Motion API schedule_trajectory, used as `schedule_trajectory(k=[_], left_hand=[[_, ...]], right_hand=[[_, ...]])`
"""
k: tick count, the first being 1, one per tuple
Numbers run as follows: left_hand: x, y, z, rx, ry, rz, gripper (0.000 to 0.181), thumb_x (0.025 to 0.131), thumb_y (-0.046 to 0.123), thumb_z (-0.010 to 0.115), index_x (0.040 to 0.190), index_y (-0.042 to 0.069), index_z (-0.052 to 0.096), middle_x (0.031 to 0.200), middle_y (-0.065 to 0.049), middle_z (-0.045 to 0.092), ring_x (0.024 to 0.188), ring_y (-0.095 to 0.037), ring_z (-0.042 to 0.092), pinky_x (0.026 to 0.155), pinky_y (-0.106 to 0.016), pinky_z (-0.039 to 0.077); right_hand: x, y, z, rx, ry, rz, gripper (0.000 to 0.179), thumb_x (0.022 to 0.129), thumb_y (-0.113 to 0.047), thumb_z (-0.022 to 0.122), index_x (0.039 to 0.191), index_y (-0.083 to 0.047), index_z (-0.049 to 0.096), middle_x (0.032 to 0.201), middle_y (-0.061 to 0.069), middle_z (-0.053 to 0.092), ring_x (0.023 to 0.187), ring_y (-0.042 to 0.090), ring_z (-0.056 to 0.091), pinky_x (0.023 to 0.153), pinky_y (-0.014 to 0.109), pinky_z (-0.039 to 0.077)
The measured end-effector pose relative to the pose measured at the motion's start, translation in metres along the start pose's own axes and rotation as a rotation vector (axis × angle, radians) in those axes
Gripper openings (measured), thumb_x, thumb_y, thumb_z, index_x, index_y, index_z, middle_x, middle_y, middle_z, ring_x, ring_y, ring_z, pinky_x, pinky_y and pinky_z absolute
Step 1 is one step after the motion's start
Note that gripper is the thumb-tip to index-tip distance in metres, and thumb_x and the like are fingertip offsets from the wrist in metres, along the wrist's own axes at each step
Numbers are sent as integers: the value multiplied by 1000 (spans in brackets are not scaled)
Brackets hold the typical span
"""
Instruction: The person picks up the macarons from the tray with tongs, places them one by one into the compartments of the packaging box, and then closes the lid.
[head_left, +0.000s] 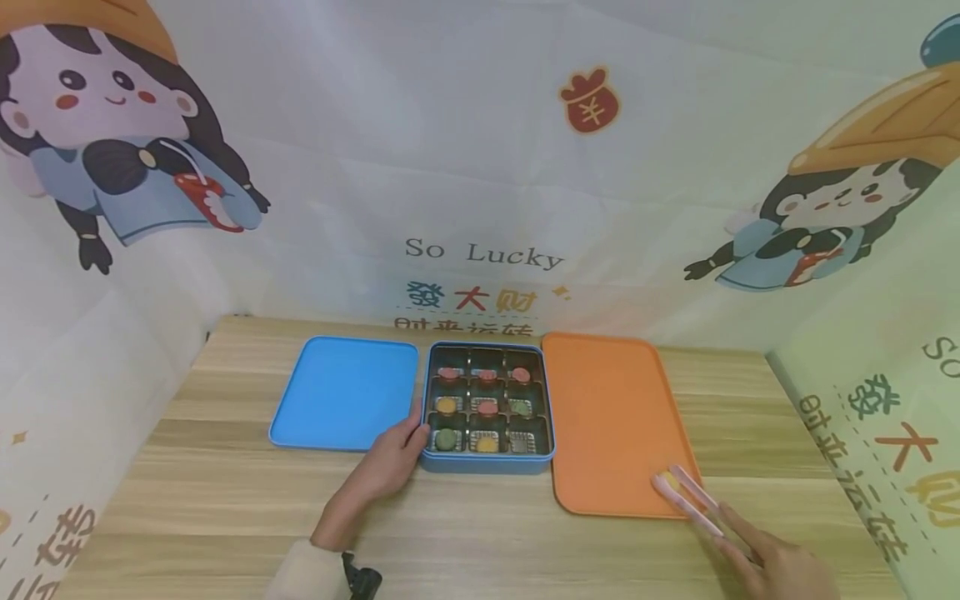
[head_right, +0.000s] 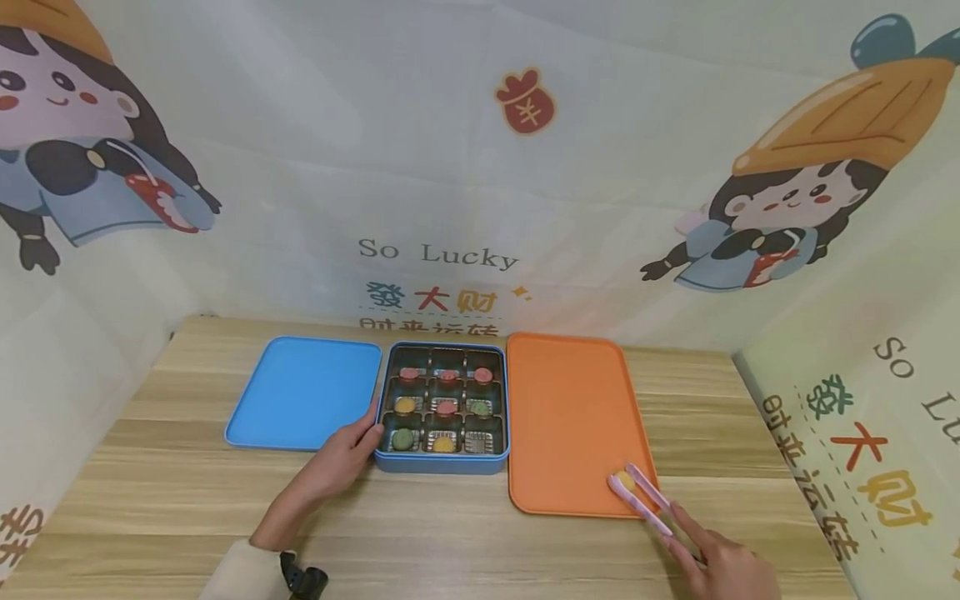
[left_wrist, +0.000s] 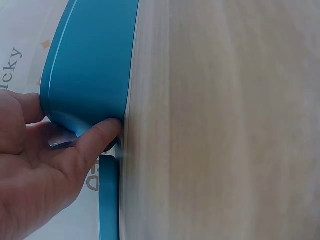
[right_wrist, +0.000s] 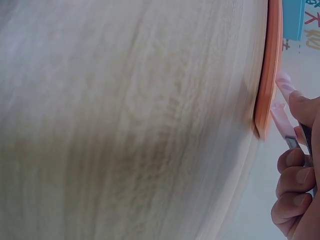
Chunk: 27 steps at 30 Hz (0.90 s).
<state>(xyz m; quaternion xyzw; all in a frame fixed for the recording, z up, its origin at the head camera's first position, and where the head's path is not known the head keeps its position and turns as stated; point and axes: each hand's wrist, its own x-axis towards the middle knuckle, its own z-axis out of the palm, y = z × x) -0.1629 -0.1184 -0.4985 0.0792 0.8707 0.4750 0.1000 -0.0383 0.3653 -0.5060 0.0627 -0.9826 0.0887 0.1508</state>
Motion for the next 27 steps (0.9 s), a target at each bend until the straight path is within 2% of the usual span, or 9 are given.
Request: schedule_trajectory(k=[10,14,17,19,22,27], left_hand=[[-2,-1,-2,19,4,14,55,108,20,37,154,-5,19,151,-27,39,141,-41,35,112,-56,35],[-2,-2,-1,28,16,30,56,108,20,38,153,-6,21,152,-27,38,140,-41,36,112,-55,35],[-2,-3,0,19,13,28,56,108,20,38,153,-6,21,152,-26,37,141,-41,35,113,-55,35],[-2,-3,1,13,11,26,56,108,20,38,153,-6,21,153,-26,36,141,-41,34,113,-55,34],[-2,-3,1,14,12,28,55,108,20,38,153,-6,20,153,-27,37,141,-41,34,113,-55,35],[-1,-3,0,20,8,16,56,108,21,37,154,-5,19,153,-26,36,142,-40,34,113,-55,34]], right_hand=[[8,-6,6,38,82,-62,48,85,-33,77,129,-16,67,51,-17,32,46,-6,23,41,22,27],[14,-9,12,89,154,-157,46,83,-34,78,124,-14,71,53,-22,26,46,-9,18,40,18,24],[17,-12,17,100,195,-210,45,83,-37,78,120,-13,73,54,-25,28,47,-12,17,41,16,22],[18,-16,19,90,200,-215,44,81,-38,79,118,-14,74,54,-26,30,47,-12,17,41,15,22],[19,-23,20,86,198,-218,46,75,-31,84,117,-14,75,54,-24,34,48,-11,21,42,15,24],[25,-34,20,112,212,-250,50,70,-23,86,118,-14,74,56,-19,52,49,-12,28,42,14,30]])
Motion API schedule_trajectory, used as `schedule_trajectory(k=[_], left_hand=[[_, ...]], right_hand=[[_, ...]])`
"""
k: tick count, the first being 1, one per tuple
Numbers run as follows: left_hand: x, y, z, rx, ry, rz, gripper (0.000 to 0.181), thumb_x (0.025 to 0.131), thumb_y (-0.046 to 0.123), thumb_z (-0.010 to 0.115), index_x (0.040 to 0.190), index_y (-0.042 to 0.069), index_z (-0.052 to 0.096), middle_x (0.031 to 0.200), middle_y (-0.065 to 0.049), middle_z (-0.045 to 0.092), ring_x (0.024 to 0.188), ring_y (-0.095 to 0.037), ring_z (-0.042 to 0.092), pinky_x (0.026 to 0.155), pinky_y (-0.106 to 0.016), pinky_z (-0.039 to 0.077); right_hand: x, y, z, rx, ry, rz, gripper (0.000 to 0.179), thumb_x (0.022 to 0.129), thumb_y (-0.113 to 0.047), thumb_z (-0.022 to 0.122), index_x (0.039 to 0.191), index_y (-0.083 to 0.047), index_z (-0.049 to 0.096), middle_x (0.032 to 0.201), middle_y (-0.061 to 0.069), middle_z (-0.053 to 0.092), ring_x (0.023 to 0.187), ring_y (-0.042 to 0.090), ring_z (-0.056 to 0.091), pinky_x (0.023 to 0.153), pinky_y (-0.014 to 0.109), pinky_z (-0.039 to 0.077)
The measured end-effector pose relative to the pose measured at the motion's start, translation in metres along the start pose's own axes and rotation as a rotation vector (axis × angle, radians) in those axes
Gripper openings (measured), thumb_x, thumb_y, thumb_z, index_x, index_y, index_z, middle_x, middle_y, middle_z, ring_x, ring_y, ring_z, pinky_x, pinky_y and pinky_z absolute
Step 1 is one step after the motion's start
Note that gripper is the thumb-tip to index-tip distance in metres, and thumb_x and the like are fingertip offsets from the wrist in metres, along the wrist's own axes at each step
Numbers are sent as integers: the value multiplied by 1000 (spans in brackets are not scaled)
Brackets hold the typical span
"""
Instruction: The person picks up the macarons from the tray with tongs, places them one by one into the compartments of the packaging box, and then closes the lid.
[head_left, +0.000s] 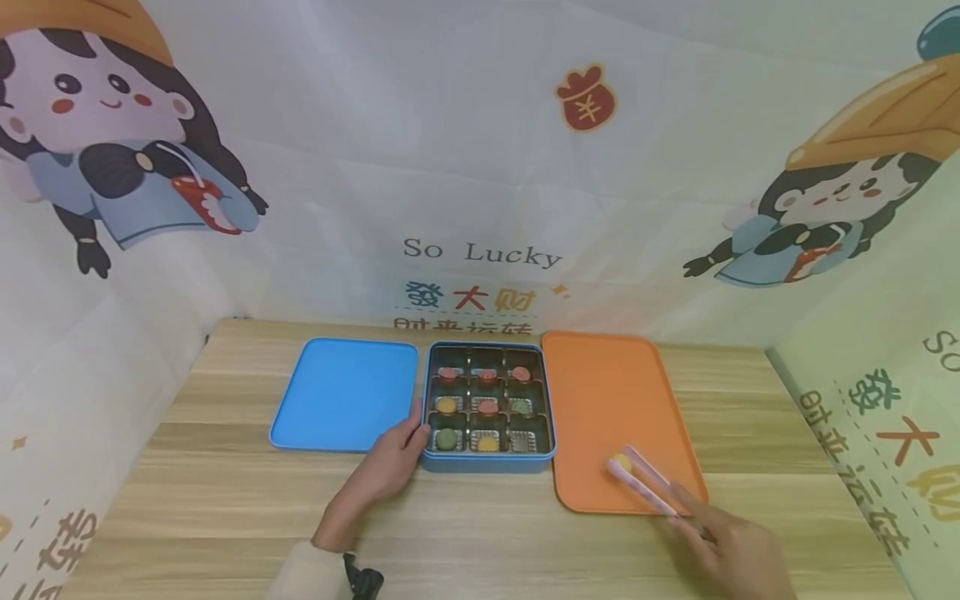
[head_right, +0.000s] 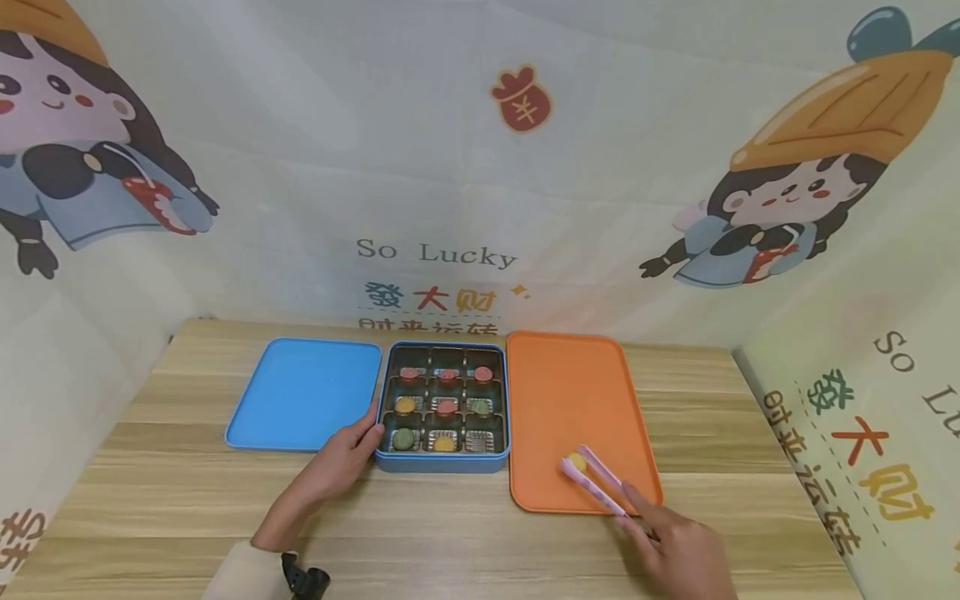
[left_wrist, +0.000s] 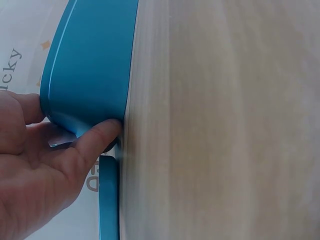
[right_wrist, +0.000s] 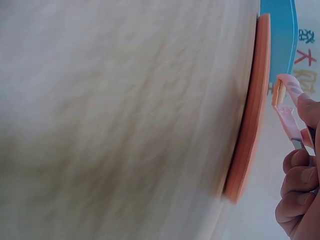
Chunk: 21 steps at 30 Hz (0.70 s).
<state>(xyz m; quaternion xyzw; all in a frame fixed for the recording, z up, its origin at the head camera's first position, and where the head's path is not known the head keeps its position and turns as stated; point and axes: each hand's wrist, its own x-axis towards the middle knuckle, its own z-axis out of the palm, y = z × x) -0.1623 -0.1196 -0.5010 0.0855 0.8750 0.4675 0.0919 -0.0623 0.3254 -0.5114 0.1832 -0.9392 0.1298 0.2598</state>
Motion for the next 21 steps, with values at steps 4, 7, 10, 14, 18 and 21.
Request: schedule_trajectory(k=[4,7,10,14,18,21], left_hand=[[1,0,-1,3,-8,-11,57,108,23,37,154,-4,19,154,-26,34,143,-40,33,114,-55,33],[1,0,-1,5,-6,-15,57,108,22,38,154,-4,19,154,-26,33,143,-40,32,114,-55,33],[1,-1,-1,4,2,-9,56,108,21,38,153,-6,20,153,-27,34,142,-41,33,114,-55,33],[2,-1,-1,1,-1,-6,56,108,21,38,154,-5,20,154,-26,34,142,-41,33,114,-55,33],[2,-1,0,4,-5,-8,57,108,22,38,154,-4,19,154,-25,34,142,-40,33,114,-54,33],[2,-1,0,8,-2,-9,57,108,22,38,154,-4,19,154,-26,34,142,-40,34,114,-55,33]], right_hand=[[9,-7,1,27,11,-43,50,73,-25,85,121,-14,73,59,-17,57,51,-12,29,42,13,31],[18,-13,2,43,13,-72,47,80,-32,80,123,-14,72,59,-17,53,53,-10,29,43,13,30],[27,-17,5,70,25,-114,44,93,-44,65,124,-14,71,59,-18,48,53,-10,26,44,12,28],[34,-21,12,109,74,-185,53,101,-51,46,124,-10,71,58,-17,49,53,-11,25,44,9,27],[39,-25,18,131,94,-215,52,101,-50,47,124,-10,71,61,-15,54,55,-10,28,44,10,30],[43,-29,19,147,82,-216,51,101,-50,48,125,-10,70,63,-15,55,55,-10,30,44,10,31]])
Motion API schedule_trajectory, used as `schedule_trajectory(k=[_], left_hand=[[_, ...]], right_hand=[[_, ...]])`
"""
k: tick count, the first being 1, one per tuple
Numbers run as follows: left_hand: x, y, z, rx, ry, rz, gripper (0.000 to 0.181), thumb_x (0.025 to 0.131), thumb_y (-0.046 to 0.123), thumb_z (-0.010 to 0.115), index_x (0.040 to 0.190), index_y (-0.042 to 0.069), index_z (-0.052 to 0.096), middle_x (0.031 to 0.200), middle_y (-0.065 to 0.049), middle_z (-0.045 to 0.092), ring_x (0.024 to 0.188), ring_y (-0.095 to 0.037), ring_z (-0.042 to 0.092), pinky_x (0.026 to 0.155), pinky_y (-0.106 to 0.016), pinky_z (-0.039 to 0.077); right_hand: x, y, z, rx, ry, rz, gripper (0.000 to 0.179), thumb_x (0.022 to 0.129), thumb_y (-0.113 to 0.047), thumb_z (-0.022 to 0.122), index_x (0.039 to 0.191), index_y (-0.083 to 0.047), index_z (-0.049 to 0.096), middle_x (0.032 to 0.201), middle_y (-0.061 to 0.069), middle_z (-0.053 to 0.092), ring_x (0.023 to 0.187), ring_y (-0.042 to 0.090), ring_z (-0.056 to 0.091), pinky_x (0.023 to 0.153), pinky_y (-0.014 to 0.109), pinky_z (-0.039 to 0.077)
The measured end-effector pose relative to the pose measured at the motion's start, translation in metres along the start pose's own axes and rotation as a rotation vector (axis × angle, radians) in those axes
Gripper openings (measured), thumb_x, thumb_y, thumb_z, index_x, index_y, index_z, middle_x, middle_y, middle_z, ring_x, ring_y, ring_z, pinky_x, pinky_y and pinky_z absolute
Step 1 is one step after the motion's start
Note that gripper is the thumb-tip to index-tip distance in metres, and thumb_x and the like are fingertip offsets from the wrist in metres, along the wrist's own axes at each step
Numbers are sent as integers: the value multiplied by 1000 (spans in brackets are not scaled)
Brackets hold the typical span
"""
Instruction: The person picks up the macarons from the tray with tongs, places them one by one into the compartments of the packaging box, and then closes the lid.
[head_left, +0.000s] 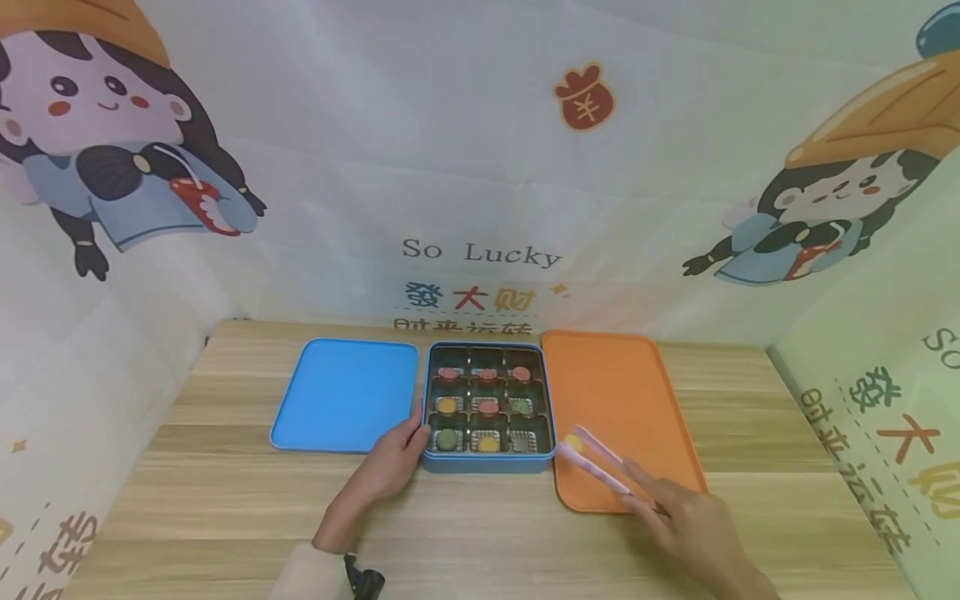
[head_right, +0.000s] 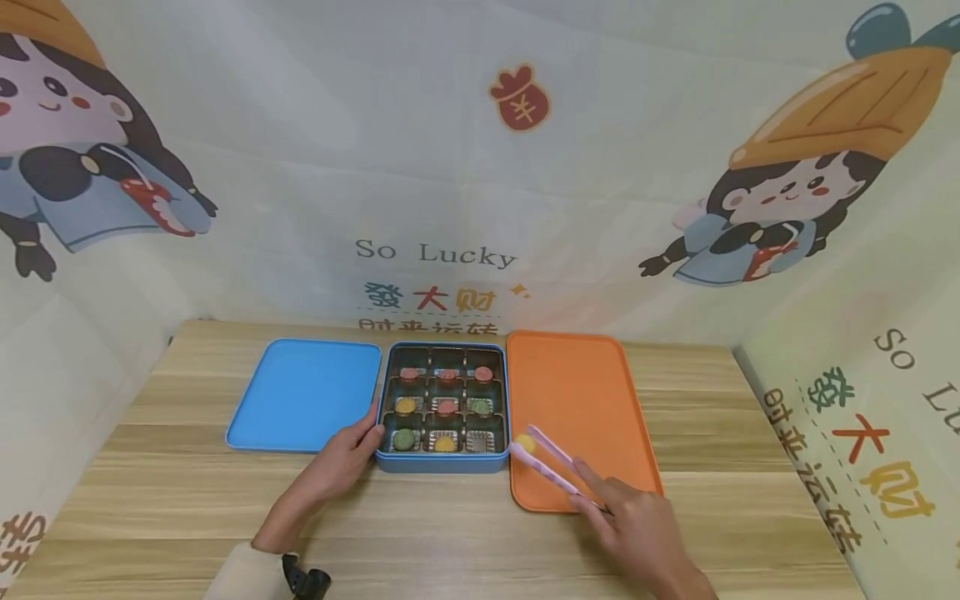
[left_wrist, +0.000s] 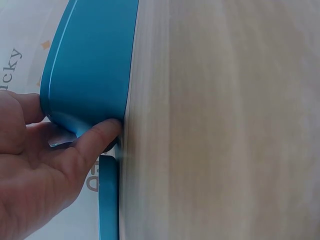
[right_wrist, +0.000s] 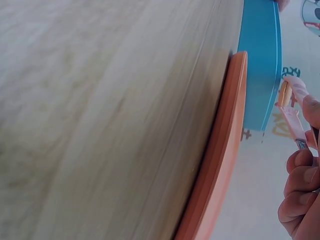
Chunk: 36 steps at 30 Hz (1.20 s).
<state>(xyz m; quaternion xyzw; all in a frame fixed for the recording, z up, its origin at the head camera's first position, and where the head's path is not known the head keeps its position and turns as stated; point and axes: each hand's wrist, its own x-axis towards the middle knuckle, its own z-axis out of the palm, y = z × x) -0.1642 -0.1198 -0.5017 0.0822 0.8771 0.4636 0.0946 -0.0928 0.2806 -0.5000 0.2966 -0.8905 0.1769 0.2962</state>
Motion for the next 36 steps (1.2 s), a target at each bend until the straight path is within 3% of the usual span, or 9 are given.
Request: schedule_trajectory(k=[6,15,22,36], left_hand=[[-1,0,1,1,7,6,56,108,21,39,154,-4,20,152,-26,38,141,-41,36,113,-55,35],[-1,1,0,-5,6,-1,56,108,21,39,154,-5,22,152,-27,36,141,-41,35,113,-55,34],[0,0,1,0,12,-2,56,107,21,39,154,-5,22,152,-27,36,141,-41,35,113,-55,34],[1,-1,2,-2,12,-1,56,108,21,38,154,-4,21,152,-26,37,141,-40,35,113,-55,35]], right_hand=[[9,-6,4,45,-9,3,50,101,-48,49,124,-9,71,63,-16,53,54,-10,30,45,8,30],[19,-11,12,2,-39,-5,53,103,-51,43,128,-13,68,59,-16,51,53,-8,27,45,7,26],[25,-12,19,23,-34,-23,49,102,-49,47,126,-12,70,58,-19,42,53,-9,26,47,7,22],[32,-13,25,57,-42,-2,43,100,-43,54,122,-10,72,59,-18,39,53,-9,23,47,6,21]])
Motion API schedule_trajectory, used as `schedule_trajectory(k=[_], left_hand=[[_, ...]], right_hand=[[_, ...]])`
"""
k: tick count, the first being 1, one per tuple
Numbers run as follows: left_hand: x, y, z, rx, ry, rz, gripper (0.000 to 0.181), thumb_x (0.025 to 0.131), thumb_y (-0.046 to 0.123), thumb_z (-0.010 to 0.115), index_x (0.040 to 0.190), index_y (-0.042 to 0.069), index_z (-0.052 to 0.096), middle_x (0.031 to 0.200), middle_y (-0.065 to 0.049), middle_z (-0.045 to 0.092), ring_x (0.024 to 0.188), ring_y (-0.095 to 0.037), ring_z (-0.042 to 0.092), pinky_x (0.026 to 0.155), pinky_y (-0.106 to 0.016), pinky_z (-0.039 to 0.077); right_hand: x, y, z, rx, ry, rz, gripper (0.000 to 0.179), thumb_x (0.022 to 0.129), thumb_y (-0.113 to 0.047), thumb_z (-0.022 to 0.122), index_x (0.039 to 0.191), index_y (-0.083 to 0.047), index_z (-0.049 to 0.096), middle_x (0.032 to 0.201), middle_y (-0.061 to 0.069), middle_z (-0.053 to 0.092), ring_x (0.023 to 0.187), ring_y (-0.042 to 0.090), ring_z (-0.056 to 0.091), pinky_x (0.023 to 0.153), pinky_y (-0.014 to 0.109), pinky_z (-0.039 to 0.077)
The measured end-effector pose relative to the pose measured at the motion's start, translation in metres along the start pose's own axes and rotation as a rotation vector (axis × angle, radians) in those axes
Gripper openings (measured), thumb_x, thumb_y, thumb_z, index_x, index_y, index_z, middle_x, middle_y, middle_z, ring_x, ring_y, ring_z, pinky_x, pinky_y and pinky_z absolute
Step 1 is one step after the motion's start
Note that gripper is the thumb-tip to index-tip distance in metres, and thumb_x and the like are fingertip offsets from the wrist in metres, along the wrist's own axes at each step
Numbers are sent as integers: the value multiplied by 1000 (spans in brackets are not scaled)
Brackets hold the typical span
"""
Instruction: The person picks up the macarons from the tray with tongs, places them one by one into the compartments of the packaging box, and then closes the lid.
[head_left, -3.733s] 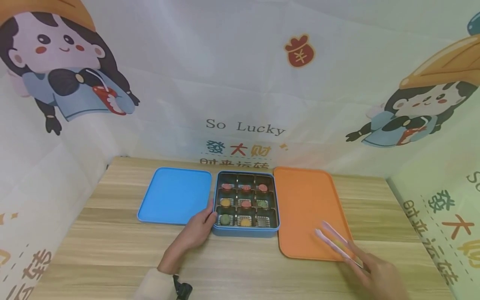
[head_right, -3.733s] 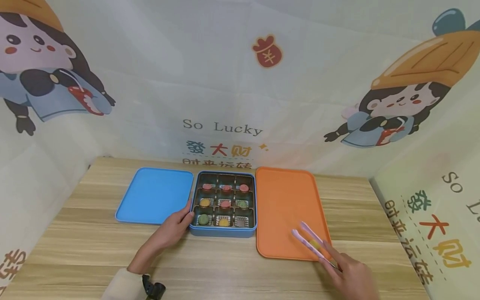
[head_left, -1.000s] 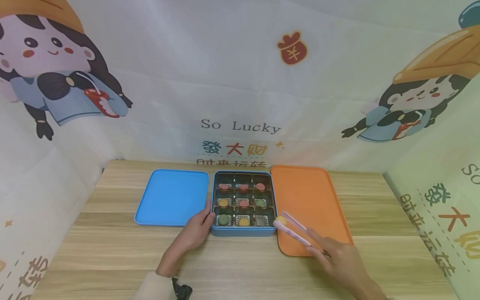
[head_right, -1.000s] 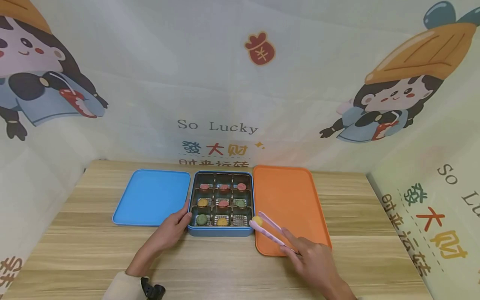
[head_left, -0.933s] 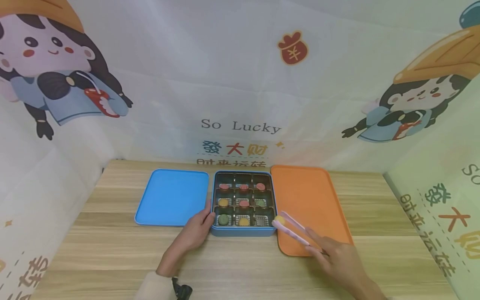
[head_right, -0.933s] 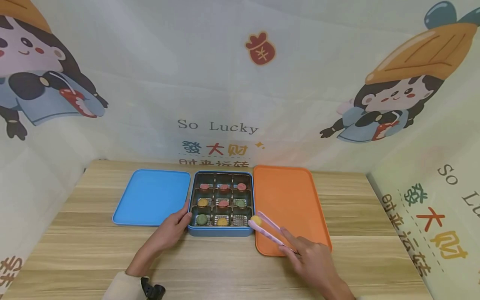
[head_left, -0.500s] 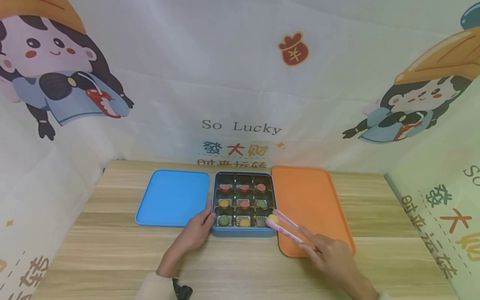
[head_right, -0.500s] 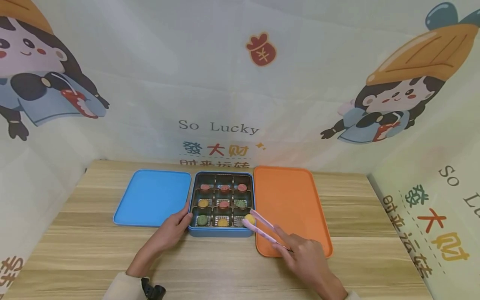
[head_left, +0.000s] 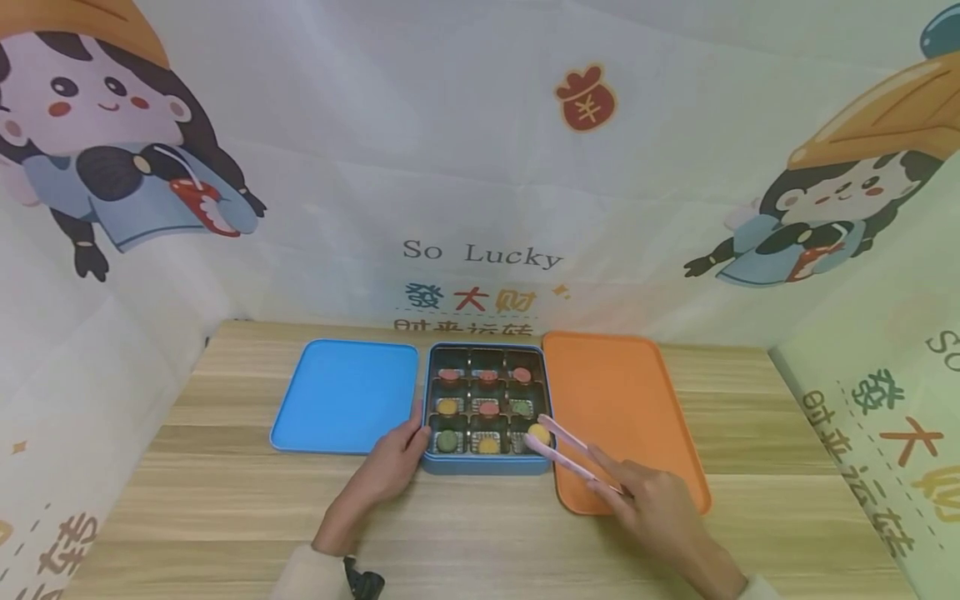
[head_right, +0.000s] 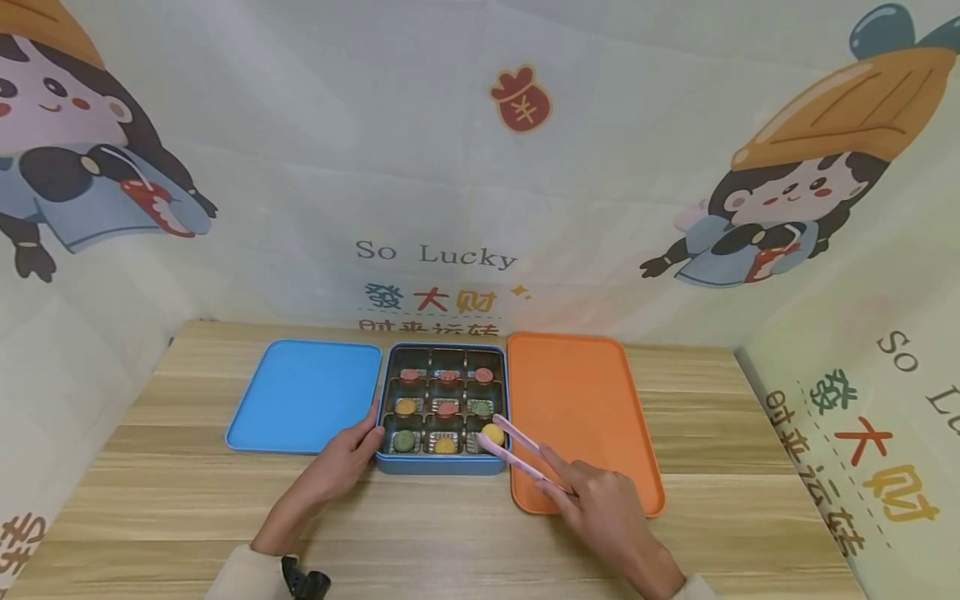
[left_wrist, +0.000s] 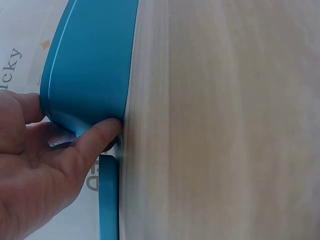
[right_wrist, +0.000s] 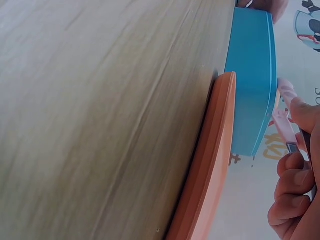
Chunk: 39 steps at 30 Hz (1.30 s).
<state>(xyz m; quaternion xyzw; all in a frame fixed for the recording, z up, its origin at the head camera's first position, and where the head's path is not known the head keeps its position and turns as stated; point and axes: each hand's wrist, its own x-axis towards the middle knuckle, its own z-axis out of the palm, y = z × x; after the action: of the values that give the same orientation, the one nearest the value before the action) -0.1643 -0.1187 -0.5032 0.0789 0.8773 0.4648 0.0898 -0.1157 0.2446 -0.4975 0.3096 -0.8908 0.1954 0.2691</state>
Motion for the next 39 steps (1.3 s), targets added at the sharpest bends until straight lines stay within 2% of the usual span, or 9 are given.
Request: schedule_trajectory(k=[9,13,18,24,30,35,39], left_hand=[[-1,0,0,-2,1,2,56,108,22,38,154,-4,21,152,-26,37,141,-41,35,113,-55,34],[-1,0,0,-10,-1,-3,56,108,22,39,154,-4,22,153,-26,37,141,-40,35,113,-55,34],[-1,1,0,-8,-8,-8,56,108,22,38,154,-3,21,153,-25,36,142,-40,34,113,-55,34],[-2,1,-1,2,-13,-6,56,108,22,38,154,-4,21,152,-27,36,141,-41,35,113,-56,34],[-2,1,-2,0,-15,-6,56,108,22,38,154,-4,21,153,-26,36,142,-40,34,113,-55,34],[-1,0,-1,0,-12,-13,56,108,23,38,154,-3,21,153,-26,36,142,-40,34,114,-55,34],[0,-1,-1,-11,-11,-11,56,108,23,37,154,-3,21,153,-25,35,142,-40,34,114,-55,34]], right_hand=[[3,-3,0,-9,-21,30,42,99,-42,57,124,-11,71,60,-18,39,54,-9,24,47,7,22],[2,-3,0,-20,-21,34,46,100,-46,54,125,-12,71,59,-18,41,54,-9,25,47,7,22],[3,-4,0,-29,-28,45,52,100,-51,48,125,-11,70,58,-19,36,54,-9,21,47,7,19],[5,-5,0,-33,-37,56,47,98,-48,57,125,-12,71,58,-20,34,53,-9,22,48,7,19],[5,-5,1,-27,-20,52,47,98,-47,57,123,-11,72,58,-20,32,54,-10,19,47,6,16],[4,-6,1,-18,-31,147,42,86,-26,76,124,-9,71,57,-21,27,53,-10,16,45,7,15],[3,-7,1,-8,-16,273,48,81,-15,80,125,-2,68,54,-20,25,49,-12,14,39,8,17]])
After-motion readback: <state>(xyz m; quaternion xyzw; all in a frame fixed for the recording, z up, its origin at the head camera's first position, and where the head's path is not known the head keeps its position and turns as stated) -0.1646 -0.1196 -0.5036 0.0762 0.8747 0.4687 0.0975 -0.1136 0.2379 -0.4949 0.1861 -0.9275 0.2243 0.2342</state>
